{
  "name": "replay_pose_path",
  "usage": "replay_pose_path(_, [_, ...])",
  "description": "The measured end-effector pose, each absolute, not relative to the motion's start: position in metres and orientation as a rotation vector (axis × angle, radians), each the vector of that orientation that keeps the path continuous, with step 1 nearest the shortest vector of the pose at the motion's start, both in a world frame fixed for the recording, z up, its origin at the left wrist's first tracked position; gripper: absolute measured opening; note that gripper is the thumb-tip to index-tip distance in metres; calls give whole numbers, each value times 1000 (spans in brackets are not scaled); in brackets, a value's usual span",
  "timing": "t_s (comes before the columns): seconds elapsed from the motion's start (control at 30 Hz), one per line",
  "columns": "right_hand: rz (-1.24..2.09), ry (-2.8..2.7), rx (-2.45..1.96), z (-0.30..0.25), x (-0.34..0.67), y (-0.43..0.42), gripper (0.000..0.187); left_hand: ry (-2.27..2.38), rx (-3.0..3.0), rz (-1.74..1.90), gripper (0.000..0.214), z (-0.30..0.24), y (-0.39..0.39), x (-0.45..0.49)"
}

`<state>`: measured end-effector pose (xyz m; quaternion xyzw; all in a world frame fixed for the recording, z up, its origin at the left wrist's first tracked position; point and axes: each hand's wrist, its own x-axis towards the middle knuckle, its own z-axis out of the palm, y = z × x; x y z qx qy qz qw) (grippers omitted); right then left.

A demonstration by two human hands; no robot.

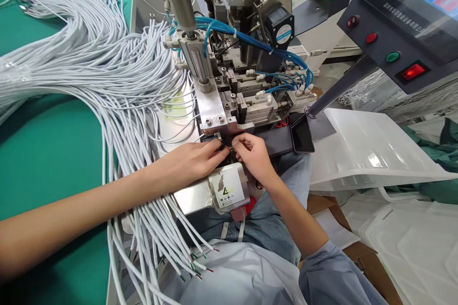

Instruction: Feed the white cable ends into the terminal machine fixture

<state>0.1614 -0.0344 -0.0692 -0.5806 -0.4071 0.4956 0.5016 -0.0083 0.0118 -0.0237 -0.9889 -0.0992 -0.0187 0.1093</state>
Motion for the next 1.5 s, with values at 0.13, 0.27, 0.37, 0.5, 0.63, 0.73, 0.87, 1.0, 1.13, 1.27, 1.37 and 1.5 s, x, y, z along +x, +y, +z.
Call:
replay_pose_path(0.13, [1206,-1018,-1419,-72,162,-34,19,-323,-2920,-39,26,-24,13,-8])
replay_pose_path(0.27, [1288,-1077,-1370,-77,163,-36,28,-388,-2959,-5,26,-21,12,-7])
replay_pose_path(0.37, [1272,-1122,-1328,-79,162,-38,29,-553,-2970,17,24,-15,6,-9])
replay_pose_path(0.5, [1174,-1178,-1331,-82,160,-38,26,-859,-2892,152,10,-2,-5,-13])
replay_pose_path(0.63, [1120,-1201,-1353,-84,165,-37,25,-871,-2871,177,11,3,-9,-14])
replay_pose_path(0.73, [859,-1122,-1442,-76,167,-51,23,-890,-2878,171,9,2,-8,-14])
replay_pose_path(0.87, [454,-1124,-1523,-56,153,-101,21,-970,-2878,215,10,3,-9,-13])
replay_pose_path(1.0, [573,-1559,-1612,-48,121,-147,7,-949,-2947,217,16,3,-10,-12])
replay_pose_path(1.13, [870,-1739,-1633,-59,94,-161,11,-929,-2974,153,23,-1,-8,-12])
replay_pose_path(1.27, [916,-1672,-1604,-63,88,-162,14,-883,-2971,105,25,-5,-6,-12])
replay_pose_path(1.37, [754,-1749,-1591,-57,93,-164,20,-853,-2963,76,25,-5,-8,-13])
replay_pose_path(1.5, [675,-1683,-1634,-45,110,-163,18,-879,-2960,98,24,-5,-8,-13])
